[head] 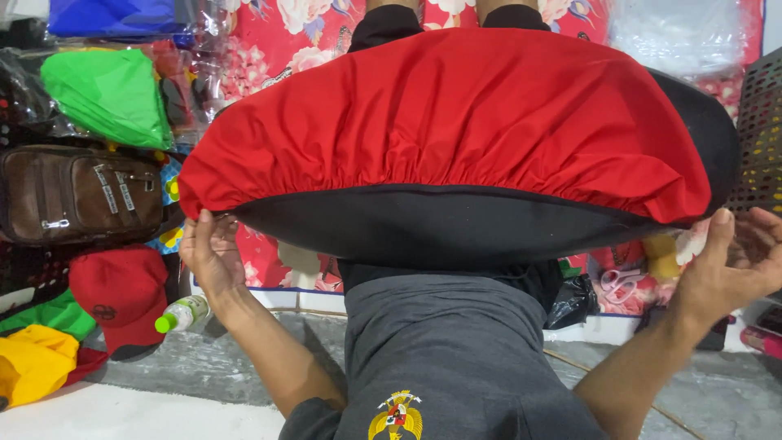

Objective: Folding fabric seat covers and placing them into clear plastic bags for packaging.

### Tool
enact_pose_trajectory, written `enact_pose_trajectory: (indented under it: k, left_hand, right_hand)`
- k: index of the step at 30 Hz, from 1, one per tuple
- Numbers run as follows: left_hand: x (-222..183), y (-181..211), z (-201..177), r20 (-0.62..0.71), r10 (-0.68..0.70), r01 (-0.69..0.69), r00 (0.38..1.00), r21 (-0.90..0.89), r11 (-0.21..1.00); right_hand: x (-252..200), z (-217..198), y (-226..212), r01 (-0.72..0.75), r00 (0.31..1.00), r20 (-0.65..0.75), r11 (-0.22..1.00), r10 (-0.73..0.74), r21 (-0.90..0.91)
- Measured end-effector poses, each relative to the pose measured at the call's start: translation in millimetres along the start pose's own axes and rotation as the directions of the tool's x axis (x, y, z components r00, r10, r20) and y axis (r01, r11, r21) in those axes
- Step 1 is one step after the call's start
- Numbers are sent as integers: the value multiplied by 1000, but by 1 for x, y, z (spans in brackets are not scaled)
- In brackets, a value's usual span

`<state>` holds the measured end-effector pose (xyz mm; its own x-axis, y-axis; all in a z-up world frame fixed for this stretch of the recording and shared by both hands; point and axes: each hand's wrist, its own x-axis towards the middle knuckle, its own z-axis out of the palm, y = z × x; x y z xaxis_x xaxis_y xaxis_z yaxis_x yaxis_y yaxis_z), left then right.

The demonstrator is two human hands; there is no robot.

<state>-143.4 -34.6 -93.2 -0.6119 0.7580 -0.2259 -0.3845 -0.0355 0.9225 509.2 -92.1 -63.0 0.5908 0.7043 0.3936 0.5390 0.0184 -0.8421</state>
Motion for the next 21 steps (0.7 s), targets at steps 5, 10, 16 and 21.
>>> enact_pose_trajectory:
  k: [5, 10, 16, 21]
  left_hand:
    - [-7, 25, 29, -209, 87, -109, 974, -97, 989]
    - [-19, 57, 55, -216, 188, -214, 958, -103, 971]
    - [-26, 88, 69, -182, 351, -357, 918, 1, 934]
    - [-28, 110, 81, -107, 572, -562, 813, 110, 820]
  right_hand:
    - [-3, 57, -133, 601, 796, 71, 773, -601, -203]
    - [-26, 124, -183, 654, 637, 453, 748, -624, 111]
    - [-35, 176, -189, 710, 445, 582, 664, -680, 233]
    - [-44, 181, -181, 695, 494, 537, 682, -684, 230]
